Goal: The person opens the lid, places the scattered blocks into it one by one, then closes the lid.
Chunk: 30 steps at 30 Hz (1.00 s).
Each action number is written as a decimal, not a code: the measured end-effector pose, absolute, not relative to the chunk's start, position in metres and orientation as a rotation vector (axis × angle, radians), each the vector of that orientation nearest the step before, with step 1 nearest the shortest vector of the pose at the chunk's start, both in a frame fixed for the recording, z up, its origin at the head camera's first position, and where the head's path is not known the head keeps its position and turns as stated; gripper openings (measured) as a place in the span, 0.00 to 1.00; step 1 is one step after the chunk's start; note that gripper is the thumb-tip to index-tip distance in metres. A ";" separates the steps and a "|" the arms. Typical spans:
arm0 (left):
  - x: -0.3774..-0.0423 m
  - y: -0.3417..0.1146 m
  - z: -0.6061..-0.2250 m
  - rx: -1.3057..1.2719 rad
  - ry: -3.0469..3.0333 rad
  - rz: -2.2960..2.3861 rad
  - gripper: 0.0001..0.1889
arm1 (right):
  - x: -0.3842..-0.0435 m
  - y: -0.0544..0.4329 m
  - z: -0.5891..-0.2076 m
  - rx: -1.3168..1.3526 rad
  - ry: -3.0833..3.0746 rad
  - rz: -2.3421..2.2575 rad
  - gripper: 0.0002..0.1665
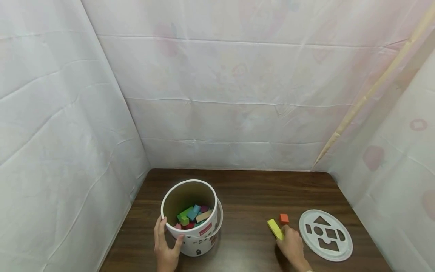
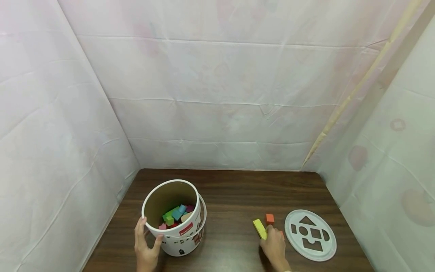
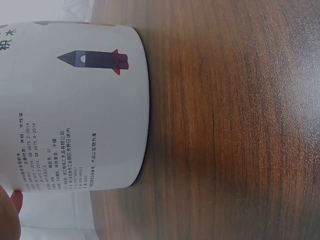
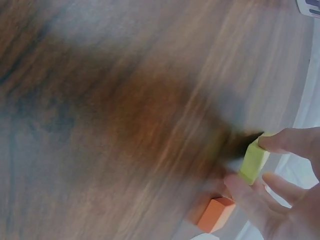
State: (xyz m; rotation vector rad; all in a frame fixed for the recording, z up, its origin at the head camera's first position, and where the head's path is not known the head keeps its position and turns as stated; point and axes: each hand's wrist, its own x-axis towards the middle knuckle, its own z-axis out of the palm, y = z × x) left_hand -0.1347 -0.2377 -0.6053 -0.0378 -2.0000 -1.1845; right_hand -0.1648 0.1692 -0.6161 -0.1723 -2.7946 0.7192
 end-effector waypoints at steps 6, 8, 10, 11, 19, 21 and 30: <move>-0.135 -0.237 -0.604 -0.065 -1.972 -1.194 0.44 | -0.165 0.169 -0.605 -0.169 -2.762 0.802 0.14; -0.135 -0.238 -0.604 -0.077 -1.959 -1.195 0.44 | -0.167 0.169 -0.601 -0.155 -2.744 0.815 0.12; -0.135 -0.238 -0.604 -0.084 -1.952 -1.192 0.44 | -0.168 0.168 -0.597 -0.148 -2.718 0.822 0.11; -0.135 -0.238 -0.604 -0.088 -1.948 -1.190 0.43 | -0.169 0.167 -0.595 -0.148 -2.705 0.824 0.11; -0.136 -0.238 -0.605 -0.089 -1.951 -1.185 0.43 | -0.171 0.161 -0.575 -0.126 -2.613 0.848 0.09; -0.136 -0.238 -0.605 -0.085 -1.953 -1.184 0.43 | -0.170 0.159 -0.569 -0.111 -2.598 0.844 0.09; -0.136 -0.239 -0.605 -0.108 -1.943 -1.168 0.43 | -0.169 0.153 -0.548 -0.039 -2.509 0.812 0.13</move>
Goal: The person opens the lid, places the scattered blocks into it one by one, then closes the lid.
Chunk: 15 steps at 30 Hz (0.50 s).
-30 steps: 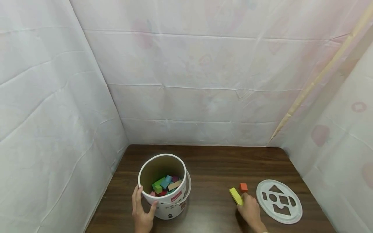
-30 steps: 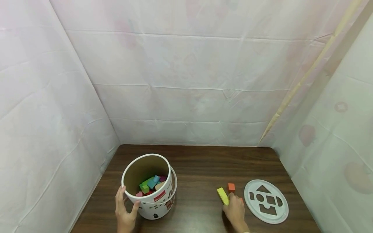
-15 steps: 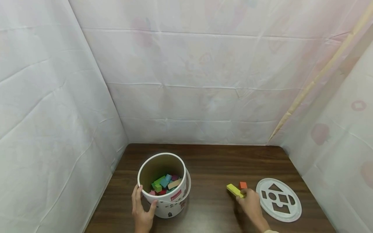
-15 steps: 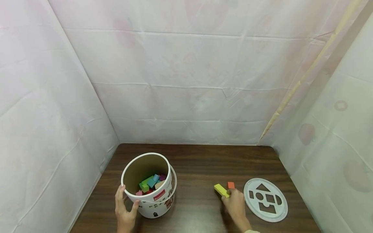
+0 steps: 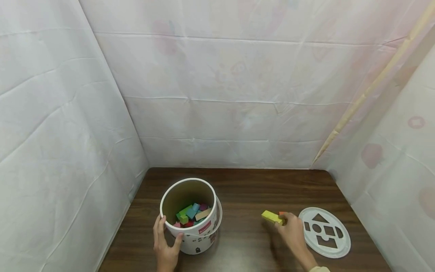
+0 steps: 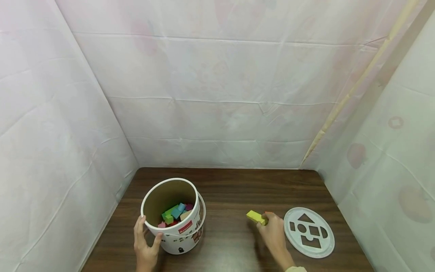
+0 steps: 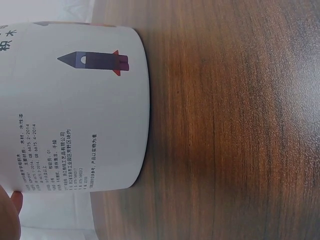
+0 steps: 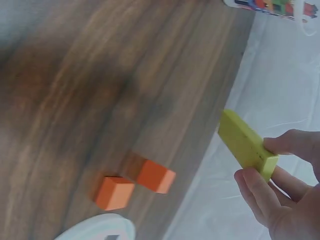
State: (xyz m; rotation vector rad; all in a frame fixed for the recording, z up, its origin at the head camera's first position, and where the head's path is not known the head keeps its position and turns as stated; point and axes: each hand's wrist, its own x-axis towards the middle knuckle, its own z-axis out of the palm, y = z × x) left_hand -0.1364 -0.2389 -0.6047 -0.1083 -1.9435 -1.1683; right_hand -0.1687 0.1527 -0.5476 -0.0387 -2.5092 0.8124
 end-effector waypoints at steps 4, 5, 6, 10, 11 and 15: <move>-0.136 -0.238 -0.604 -0.096 -1.950 -1.185 0.43 | -0.169 0.149 -0.539 0.012 -2.464 0.827 0.15; -0.136 -0.238 -0.604 -0.092 -1.951 -1.191 0.43 | -0.169 0.148 -0.536 0.027 -2.458 0.831 0.15; -0.136 -0.238 -0.604 -0.090 -1.952 -1.193 0.44 | -0.169 0.147 -0.533 0.046 -2.445 0.836 0.15; -0.135 -0.238 -0.603 -0.096 -1.948 -1.198 0.44 | -0.169 0.142 -0.522 0.102 -2.427 0.819 0.16; -0.136 -0.238 -0.603 -0.102 -1.946 -1.192 0.43 | -0.168 0.141 -0.519 0.110 -2.425 0.807 0.16; -0.136 -0.238 -0.603 -0.113 -1.939 -1.184 0.43 | -0.168 0.137 -0.508 0.133 -2.425 0.775 0.17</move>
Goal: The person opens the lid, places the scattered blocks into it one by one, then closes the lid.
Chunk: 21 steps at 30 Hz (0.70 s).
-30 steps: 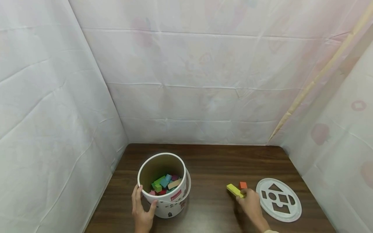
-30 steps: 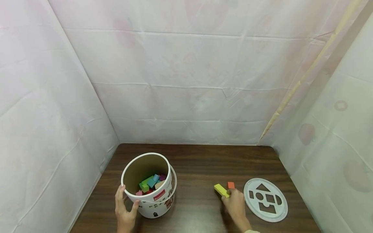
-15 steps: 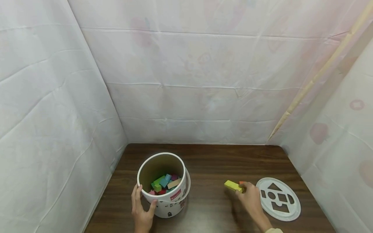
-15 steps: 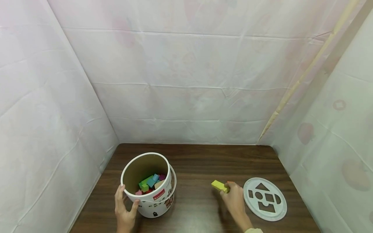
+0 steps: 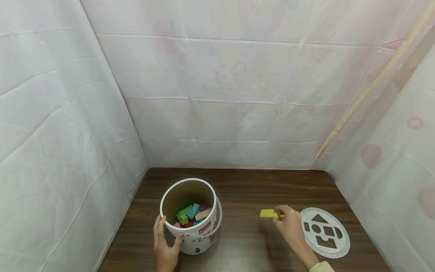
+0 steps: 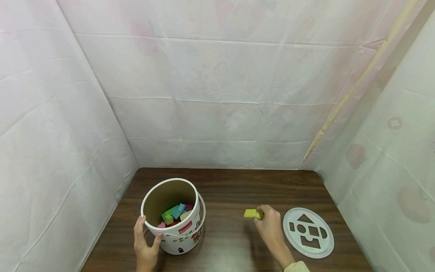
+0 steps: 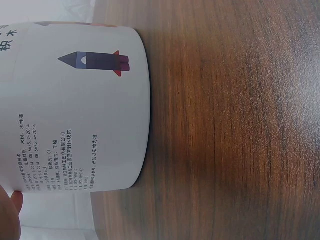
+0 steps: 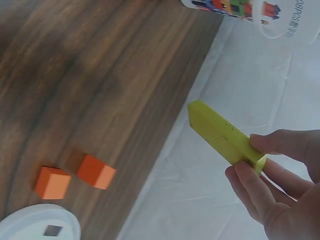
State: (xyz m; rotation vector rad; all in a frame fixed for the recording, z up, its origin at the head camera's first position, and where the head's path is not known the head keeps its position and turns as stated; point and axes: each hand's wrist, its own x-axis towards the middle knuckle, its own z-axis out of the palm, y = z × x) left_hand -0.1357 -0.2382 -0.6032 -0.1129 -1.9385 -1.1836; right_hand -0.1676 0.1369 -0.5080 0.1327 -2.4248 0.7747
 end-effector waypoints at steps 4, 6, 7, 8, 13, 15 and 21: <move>-0.135 -0.238 -0.603 -0.099 -1.944 -1.196 0.44 | -0.167 0.133 -0.499 0.154 -2.416 0.778 0.18; -0.135 -0.238 -0.603 -0.091 -1.947 -1.201 0.44 | -0.168 0.130 -0.495 0.173 -2.406 0.784 0.18; -0.135 -0.238 -0.603 -0.083 -1.952 -1.205 0.44 | -0.168 0.129 -0.493 0.187 -2.396 0.792 0.19; -0.135 -0.238 -0.602 -0.077 -1.956 -1.208 0.44 | -0.168 0.128 -0.491 0.205 -2.384 0.800 0.19; -0.134 -0.237 -0.602 -0.055 -1.969 -1.212 0.44 | -0.169 0.122 -0.481 0.298 -2.319 0.799 0.20; -0.134 -0.237 -0.601 -0.053 -1.969 -1.212 0.44 | -0.170 0.119 -0.477 0.315 -2.298 0.790 0.20; -0.133 -0.236 -0.600 -0.026 -1.991 -1.228 0.44 | -0.172 0.114 -0.466 0.343 -2.266 0.800 0.21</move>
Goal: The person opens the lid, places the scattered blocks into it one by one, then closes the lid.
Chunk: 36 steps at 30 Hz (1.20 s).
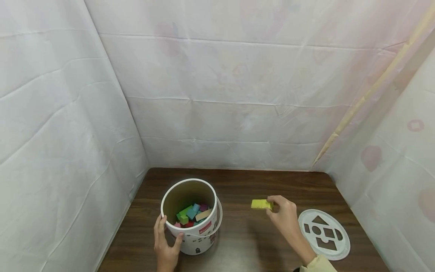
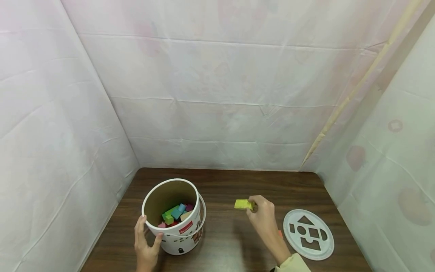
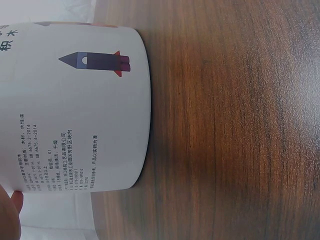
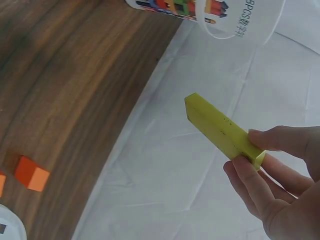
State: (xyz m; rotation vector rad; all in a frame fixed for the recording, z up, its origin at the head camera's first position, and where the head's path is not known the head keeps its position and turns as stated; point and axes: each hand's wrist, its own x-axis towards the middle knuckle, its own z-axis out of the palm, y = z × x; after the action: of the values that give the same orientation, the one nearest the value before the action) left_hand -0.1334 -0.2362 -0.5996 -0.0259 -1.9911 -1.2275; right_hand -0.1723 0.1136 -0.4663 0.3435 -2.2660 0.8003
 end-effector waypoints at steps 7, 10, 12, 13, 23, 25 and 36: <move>-0.135 -0.237 -0.602 -0.066 -1.958 -1.213 0.44 | -0.175 0.106 -0.456 0.389 -2.230 0.806 0.22; -0.134 -0.237 -0.603 -0.070 -1.953 -1.209 0.44 | -0.176 0.101 -0.451 0.409 -2.219 0.822 0.21; -0.134 -0.237 -0.603 -0.057 -1.960 -1.211 0.44 | -0.176 0.097 -0.447 0.424 -2.216 0.839 0.22; -0.134 -0.237 -0.602 -0.049 -1.964 -1.214 0.44 | -0.176 0.095 -0.445 0.433 -2.214 0.848 0.21; -0.131 -0.236 -0.598 0.020 -2.029 -1.229 0.44 | -0.174 0.073 -0.424 0.487 -2.205 0.999 0.20; -0.131 -0.236 -0.599 0.028 -2.036 -1.228 0.44 | -0.173 0.068 -0.421 0.491 -2.208 1.033 0.20; -0.130 -0.235 -0.598 0.039 -2.067 -1.208 0.44 | -0.169 0.035 -0.412 0.549 -2.218 1.176 0.19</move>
State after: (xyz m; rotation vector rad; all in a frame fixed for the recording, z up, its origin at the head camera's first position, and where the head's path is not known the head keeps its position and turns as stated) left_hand -0.1301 -0.2351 -0.5976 0.0393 -2.0674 -1.2078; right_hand -0.1686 0.0349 -0.4122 0.5490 -2.2178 1.1763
